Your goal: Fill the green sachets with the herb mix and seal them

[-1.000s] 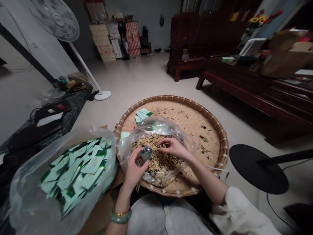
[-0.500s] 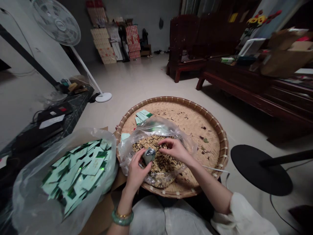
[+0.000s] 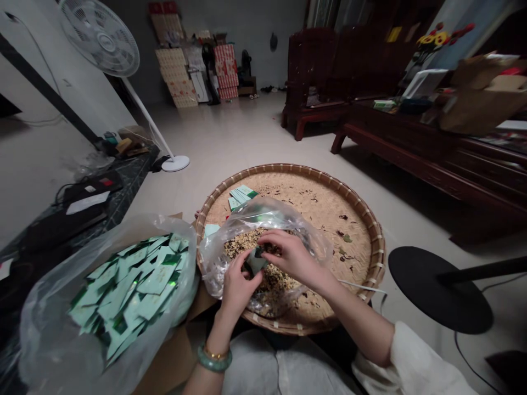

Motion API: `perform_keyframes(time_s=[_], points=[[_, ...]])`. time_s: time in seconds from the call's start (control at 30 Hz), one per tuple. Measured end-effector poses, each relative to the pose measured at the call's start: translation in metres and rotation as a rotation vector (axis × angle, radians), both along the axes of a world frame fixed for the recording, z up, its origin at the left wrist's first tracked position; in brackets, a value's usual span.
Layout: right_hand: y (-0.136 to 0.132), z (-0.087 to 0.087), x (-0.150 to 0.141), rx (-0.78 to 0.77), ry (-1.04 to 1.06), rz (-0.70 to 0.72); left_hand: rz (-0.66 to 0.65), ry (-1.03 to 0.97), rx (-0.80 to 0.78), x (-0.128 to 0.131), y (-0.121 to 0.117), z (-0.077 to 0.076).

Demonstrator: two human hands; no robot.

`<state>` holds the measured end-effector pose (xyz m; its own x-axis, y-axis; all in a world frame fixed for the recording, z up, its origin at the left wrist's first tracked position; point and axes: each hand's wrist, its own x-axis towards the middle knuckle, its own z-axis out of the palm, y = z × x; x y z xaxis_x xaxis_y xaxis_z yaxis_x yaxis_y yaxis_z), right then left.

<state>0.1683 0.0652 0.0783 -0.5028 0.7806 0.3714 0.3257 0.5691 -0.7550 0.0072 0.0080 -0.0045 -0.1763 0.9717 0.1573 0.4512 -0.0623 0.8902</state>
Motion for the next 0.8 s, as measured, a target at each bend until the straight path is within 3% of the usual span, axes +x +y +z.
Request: perform_keyframes(time_s=[0.27,0.6,0.8], points=[[-0.002,0.006,0.004,-0.049,-0.122,0.072,-0.005,-0.023,0.008,-0.002,0.0,-0.008],[-0.01,0.007,0.002,-0.032,-0.061,0.141,0.01,-0.044,-0.004,0.001,-0.001,-0.001],[-0.008,-0.006,0.009,-0.114,0.107,0.022,0.016,-0.045,0.0,-0.003,-0.005,-0.004]])
